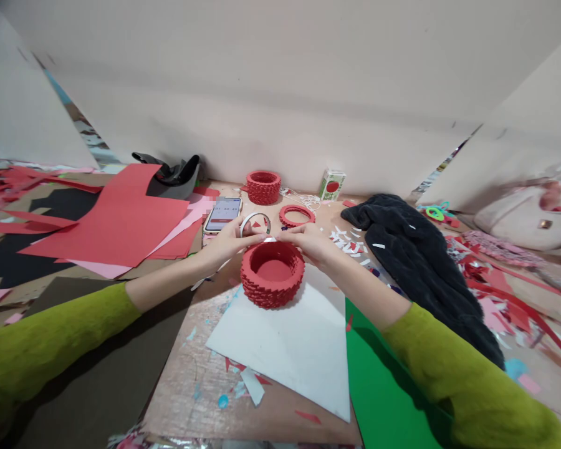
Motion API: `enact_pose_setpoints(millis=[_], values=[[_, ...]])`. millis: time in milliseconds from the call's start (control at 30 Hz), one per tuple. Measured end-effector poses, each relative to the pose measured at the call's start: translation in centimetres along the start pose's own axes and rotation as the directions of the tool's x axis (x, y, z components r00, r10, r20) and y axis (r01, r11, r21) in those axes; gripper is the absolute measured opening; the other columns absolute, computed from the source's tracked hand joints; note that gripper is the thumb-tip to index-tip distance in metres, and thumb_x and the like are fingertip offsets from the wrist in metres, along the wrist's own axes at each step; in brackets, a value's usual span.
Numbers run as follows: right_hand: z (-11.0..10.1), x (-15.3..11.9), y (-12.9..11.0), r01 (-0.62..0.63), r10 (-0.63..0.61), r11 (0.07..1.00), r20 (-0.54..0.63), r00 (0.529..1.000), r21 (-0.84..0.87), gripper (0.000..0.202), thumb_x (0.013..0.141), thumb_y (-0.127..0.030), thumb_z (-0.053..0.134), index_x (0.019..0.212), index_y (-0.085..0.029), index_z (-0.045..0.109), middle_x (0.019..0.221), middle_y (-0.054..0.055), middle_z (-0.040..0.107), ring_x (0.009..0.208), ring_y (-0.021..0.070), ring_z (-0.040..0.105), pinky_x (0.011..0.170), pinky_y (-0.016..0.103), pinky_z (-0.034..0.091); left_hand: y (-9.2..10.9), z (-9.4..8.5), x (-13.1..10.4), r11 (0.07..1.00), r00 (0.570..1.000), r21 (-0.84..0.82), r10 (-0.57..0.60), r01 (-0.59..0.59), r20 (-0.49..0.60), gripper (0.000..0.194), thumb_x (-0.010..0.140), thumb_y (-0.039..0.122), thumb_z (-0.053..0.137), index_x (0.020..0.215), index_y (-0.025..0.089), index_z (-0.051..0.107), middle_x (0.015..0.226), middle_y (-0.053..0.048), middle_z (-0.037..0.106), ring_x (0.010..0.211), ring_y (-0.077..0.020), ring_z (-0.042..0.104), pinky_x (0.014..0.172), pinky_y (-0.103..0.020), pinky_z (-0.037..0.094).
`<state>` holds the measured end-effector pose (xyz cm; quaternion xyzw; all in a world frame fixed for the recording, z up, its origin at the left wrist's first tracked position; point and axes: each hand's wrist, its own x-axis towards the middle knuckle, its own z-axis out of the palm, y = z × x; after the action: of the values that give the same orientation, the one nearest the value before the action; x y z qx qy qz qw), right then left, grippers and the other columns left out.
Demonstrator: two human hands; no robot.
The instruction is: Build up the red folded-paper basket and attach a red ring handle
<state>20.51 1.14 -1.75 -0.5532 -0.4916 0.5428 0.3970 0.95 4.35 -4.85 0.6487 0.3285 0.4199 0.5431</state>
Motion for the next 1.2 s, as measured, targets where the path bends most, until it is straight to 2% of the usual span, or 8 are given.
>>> enact_pose_setpoints(millis=[200, 333, 533, 700, 833, 967, 1067, 1200], values=[[0.1, 0.2, 0.0, 0.057, -0.07, 0.983, -0.071, 0.995, -0.172, 0.011, 0.068, -0.025, 0.078, 0.074, -0.015, 0.077, 0.071, 0.006, 0.071, 0.065, 0.0157, 0.061, 0.058, 0.025, 0.047, 0.1, 0.1, 0.0, 1.0, 1.0, -0.001, 0.008, -0.008, 0.016, 0.031, 0.075, 0.034, 0.074, 0.086, 0.019, 0.05, 0.079, 0.002, 0.059, 0.072, -0.0127, 0.058, 0.067, -0.027, 0.046], [0.2, 0.1, 0.0, 0.102, -0.129, 0.954, -0.08, 0.988, -0.283, 0.014, 0.068, -0.029, 0.076, 0.072, -0.016, 0.076, 0.07, 0.005, 0.07, 0.065, 0.0164, 0.059, 0.056, 0.026, 0.044, 0.3, 0.1, -0.1, 1.0, 1.0, 0.004, 0.008, -0.008, -0.002, 0.027, 0.075, 0.029, 0.073, 0.082, 0.019, 0.049, 0.075, 0.003, 0.058, 0.069, -0.0118, 0.056, 0.066, -0.027, 0.045], [0.5, -0.1, -0.4, 0.106, -0.221, 0.834, -0.151, 0.964, -0.542, 0.013, 0.066, -0.03, 0.072, 0.066, -0.018, 0.071, 0.067, 0.003, 0.067, 0.065, 0.0179, 0.058, 0.057, 0.028, 0.041, 0.1, 0.2, -0.2, 0.998, 0.999, -0.046, -0.036, 0.036, 0.012, 0.028, 0.075, 0.028, 0.073, 0.082, 0.02, 0.048, 0.073, 0.005, 0.055, 0.066, -0.0111, 0.056, 0.063, -0.026, 0.045], [0.5, 0.0, -1.6, 0.194, -0.279, 0.741, -0.033, 0.96, -0.642, 0.013, 0.067, -0.026, 0.069, 0.059, -0.016, 0.067, 0.063, 0.002, 0.063, 0.063, 0.0156, 0.053, 0.056, 0.028, 0.035, -0.2, 0.1, -0.1, 0.996, 0.998, -0.06, -0.065, 0.065, 0.018, 0.031, 0.075, 0.03, 0.074, 0.088, 0.02, 0.048, 0.081, 0.002, 0.059, 0.075, -0.0135, 0.061, 0.068, -0.027, 0.047], [0.4, -0.1, -2.3, 0.236, -0.299, 0.65, 0.042, 0.953, -0.723, 0.012, 0.069, -0.024, 0.068, 0.062, -0.015, 0.069, 0.063, 0.003, 0.063, 0.061, 0.0147, 0.05, 0.054, 0.028, 0.033, -0.4, 0.0, 0.1, 0.997, 0.998, -0.053, -0.052, 0.054, 0.04, 0.033, 0.075, 0.032, 0.076, 0.089, 0.019, 0.049, 0.085, 0.0, 0.062, 0.078, -0.0141, 0.063, 0.07, -0.027, 0.048], [0.5, -0.1, -2.0, 0.25, -0.337, 0.578, 0.052, 0.94, -0.777, 0.015, 0.073, -0.027, 0.067, 0.066, -0.014, 0.071, 0.063, 0.003, 0.063, 0.06, 0.0145, 0.051, 0.053, 0.027, 0.032, -0.4, 0.1, 0.0, 0.996, 0.997, -0.076, -0.042, 0.047, 0.064, 0.029, 0.078, 0.029, 0.073, 0.092, 0.019, 0.049, 0.085, -0.001, 0.064, 0.076, -0.0138, 0.063, 0.069, -0.027, 0.048], [0.3, 0.1, -1.8, 0.249, -0.33, 0.566, 0.06, 0.942, -0.786, 0.018, 0.075, -0.031, 0.068, 0.067, -0.015, 0.071, 0.06, 0.002, 0.061, 0.057, 0.0143, 0.05, 0.052, 0.028, 0.033, -0.4, 0.0, 0.0, 0.995, 0.996, -0.081, -0.06, 0.065, 0.061, 0.032, 0.077, 0.028, 0.073, 0.096, 0.018, 0.049, 0.087, -0.001, 0.064, 0.076, -0.0138, 0.063, 0.067, -0.027, 0.047], [-1.2, 0.8, -1.9, 0.203, -0.365, 0.526, -0.003, 0.931, -0.826, 0.034, 0.069, -0.042, 0.078, 0.054, -0.017, 0.06, 0.052, 0.0, 0.053, 0.055, 0.0144, 0.05, 0.054, 0.028, 0.035, -0.3, 0.0, -0.1, 0.991, 0.995, -0.097, -0.091, 0.095, 0.051, 0.035, 0.076, 0.027, 0.074, 0.099, 0.018, 0.05, 0.087, -0.001, 0.063, 0.075, -0.0139, 0.062, 0.067, -0.027, 0.047]])
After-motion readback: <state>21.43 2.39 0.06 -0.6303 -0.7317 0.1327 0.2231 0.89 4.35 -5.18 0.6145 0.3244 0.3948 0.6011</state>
